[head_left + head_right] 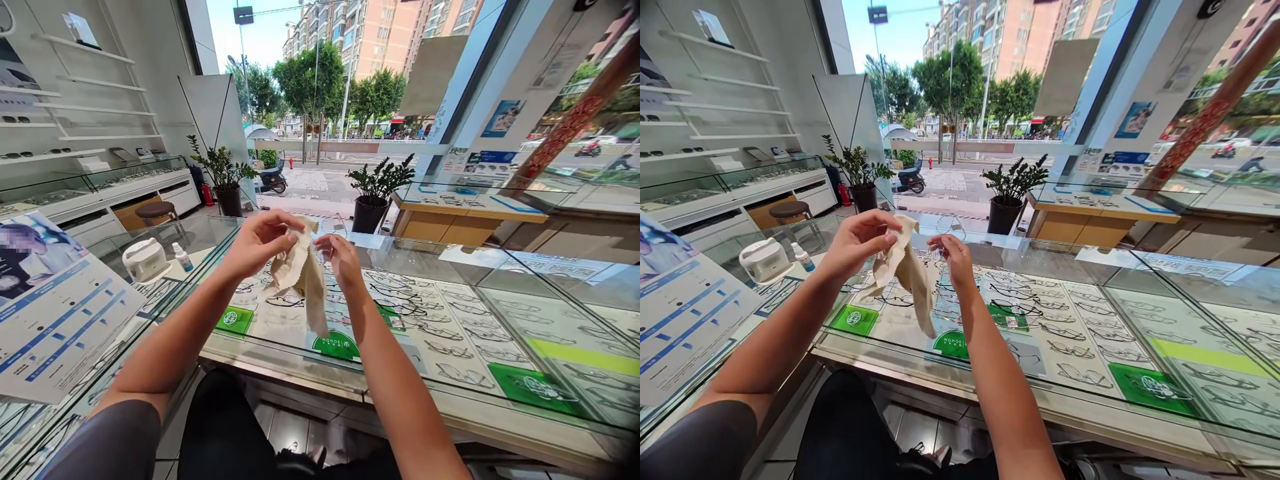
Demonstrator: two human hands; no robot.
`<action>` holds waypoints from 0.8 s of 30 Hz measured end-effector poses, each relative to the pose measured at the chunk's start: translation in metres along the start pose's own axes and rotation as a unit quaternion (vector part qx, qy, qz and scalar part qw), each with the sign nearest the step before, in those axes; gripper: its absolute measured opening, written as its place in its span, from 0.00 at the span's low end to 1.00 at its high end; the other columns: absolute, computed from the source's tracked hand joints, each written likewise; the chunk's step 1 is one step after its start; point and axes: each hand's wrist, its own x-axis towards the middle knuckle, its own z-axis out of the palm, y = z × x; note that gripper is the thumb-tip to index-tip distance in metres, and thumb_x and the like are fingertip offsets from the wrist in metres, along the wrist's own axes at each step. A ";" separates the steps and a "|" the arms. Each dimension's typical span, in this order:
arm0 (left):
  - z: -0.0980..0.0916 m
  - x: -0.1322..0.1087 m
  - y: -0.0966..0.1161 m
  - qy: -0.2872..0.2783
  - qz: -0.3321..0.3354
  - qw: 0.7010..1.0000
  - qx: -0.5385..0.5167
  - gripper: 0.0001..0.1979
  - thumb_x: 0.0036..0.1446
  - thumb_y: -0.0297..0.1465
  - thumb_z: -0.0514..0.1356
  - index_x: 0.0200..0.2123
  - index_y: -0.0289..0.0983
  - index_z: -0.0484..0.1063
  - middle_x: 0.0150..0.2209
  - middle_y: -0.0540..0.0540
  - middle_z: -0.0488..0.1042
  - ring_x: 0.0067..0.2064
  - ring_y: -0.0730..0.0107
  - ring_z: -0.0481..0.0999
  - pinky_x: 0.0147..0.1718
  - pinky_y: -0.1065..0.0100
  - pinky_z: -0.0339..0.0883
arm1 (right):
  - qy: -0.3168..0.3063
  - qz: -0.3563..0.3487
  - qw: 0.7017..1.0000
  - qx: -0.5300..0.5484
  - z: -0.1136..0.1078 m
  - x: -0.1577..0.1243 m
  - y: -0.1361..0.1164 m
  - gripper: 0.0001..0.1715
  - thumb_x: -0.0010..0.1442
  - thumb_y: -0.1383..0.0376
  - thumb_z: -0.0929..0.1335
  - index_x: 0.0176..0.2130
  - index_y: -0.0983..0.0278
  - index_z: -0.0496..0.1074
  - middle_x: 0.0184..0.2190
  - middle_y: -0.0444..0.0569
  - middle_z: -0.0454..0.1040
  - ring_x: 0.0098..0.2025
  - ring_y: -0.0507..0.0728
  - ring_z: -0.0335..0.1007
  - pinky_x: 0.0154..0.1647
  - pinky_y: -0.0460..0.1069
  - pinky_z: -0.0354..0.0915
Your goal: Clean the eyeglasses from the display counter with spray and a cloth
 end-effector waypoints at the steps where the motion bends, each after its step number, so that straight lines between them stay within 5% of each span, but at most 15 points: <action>1: 0.001 0.003 -0.009 -0.009 -0.012 1.000 -0.017 0.11 0.57 0.36 0.75 0.40 0.37 0.83 0.37 0.44 0.81 0.32 0.73 0.75 0.28 0.72 0.68 | -0.005 0.008 1.000 0.019 0.000 0.000 -0.002 0.16 0.61 0.48 0.75 0.37 0.58 0.83 0.38 0.48 0.85 0.39 0.56 0.76 0.43 0.51 0.69; 6: 0.005 0.013 -0.053 -0.007 -0.080 0.995 -0.058 0.12 0.60 0.37 0.73 0.44 0.38 0.83 0.38 0.44 0.80 0.31 0.73 0.74 0.28 0.72 0.65 | 0.001 0.021 0.995 0.094 0.001 0.000 -0.007 0.15 0.55 0.50 0.78 0.35 0.58 0.81 0.35 0.45 0.82 0.37 0.55 0.76 0.40 0.50 0.70; 14: 0.009 0.015 -0.110 0.043 -0.101 0.991 -0.077 0.21 0.54 0.44 0.78 0.42 0.36 0.81 0.32 0.47 0.77 0.31 0.73 0.73 0.28 0.72 0.63 | 0.020 0.031 0.994 0.099 0.005 -0.004 -0.013 0.16 0.53 0.50 0.79 0.35 0.58 0.84 0.36 0.47 0.83 0.38 0.56 0.76 0.40 0.50 0.71; 18: 0.014 0.007 -0.125 0.080 -0.116 0.983 -0.119 0.28 0.48 0.46 0.81 0.45 0.38 0.78 0.36 0.48 0.79 0.35 0.72 0.77 0.34 0.72 0.70 | -0.017 0.021 0.998 0.048 0.010 -0.009 -0.016 0.15 0.60 0.50 0.76 0.35 0.58 0.85 0.36 0.48 0.83 0.40 0.57 0.76 0.44 0.52 0.71; 24: 0.011 0.001 -0.131 0.033 -0.198 0.965 -0.166 0.29 0.45 0.51 0.80 0.38 0.36 0.76 0.29 0.51 0.76 0.29 0.74 0.74 0.30 0.73 0.68 | -0.039 0.005 0.999 -0.008 0.012 -0.014 -0.016 0.14 0.64 0.51 0.73 0.36 0.57 0.84 0.38 0.47 0.83 0.42 0.58 0.76 0.50 0.54 0.70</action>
